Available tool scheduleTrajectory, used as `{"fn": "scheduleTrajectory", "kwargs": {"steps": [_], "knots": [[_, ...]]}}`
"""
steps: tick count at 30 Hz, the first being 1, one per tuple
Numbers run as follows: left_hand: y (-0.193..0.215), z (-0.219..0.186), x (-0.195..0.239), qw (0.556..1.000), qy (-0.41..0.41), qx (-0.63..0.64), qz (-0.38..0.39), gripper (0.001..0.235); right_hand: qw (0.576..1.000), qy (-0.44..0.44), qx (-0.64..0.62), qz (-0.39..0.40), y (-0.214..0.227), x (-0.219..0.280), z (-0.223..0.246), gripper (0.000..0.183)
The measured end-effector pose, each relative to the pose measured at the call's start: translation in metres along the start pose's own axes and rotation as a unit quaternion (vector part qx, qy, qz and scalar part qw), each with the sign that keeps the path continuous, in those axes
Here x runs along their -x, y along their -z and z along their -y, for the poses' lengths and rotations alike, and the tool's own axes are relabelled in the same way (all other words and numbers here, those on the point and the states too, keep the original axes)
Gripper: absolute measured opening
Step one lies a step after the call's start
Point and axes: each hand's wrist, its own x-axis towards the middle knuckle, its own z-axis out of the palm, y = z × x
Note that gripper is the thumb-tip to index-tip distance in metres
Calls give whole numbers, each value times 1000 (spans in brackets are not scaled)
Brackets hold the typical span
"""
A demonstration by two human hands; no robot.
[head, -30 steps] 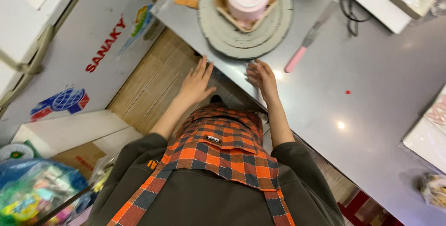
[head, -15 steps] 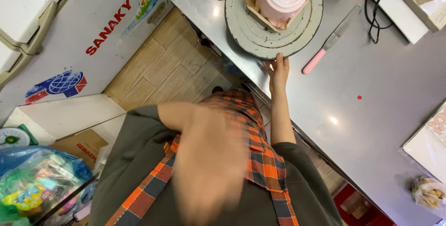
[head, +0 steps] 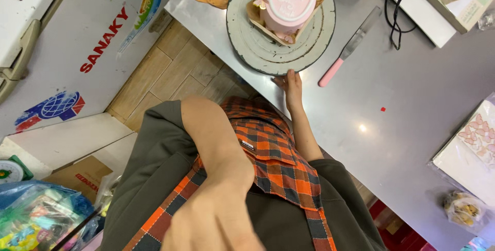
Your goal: The person folds flat white cardboard pieces into box shapes on a metal countertop. They handle the pieces one at a time, creasing and tucking flaps to form the box structure.
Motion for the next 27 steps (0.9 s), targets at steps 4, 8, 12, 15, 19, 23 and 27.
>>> {"fn": "scheduleTrajectory", "kwargs": {"steps": [4, 8, 12, 15, 19, 23, 27], "knots": [[15, 2, 6, 1000, -10, 0, -6, 28, 1000, -14, 5, 13, 2, -1, -3, 53], [34, 8, 2, 998, 60, 35, -9, 26, 999, -8, -12, -29, 1, 2, -8, 46], [82, -16, -3, 917, 354, -183, 23, 11, 955, 91, 174, -223, -11, 9, 2, 41], [149, -50, 20, 724, 574, -375, 73, 21, 881, 222, 236, -345, -31, 18, 24, 53], [222, -60, 132, 688, 600, -326, -246, 32, 893, 230, 182, -342, -56, 20, 61, 46], [268, -86, 220, 532, 761, -278, -244, 53, 947, 201, -18, -252, -85, -3, 81, 59], [280, -89, 276, 467, 832, -54, -295, 77, 935, 212, -152, -242, -114, -30, 79, 66]]}}
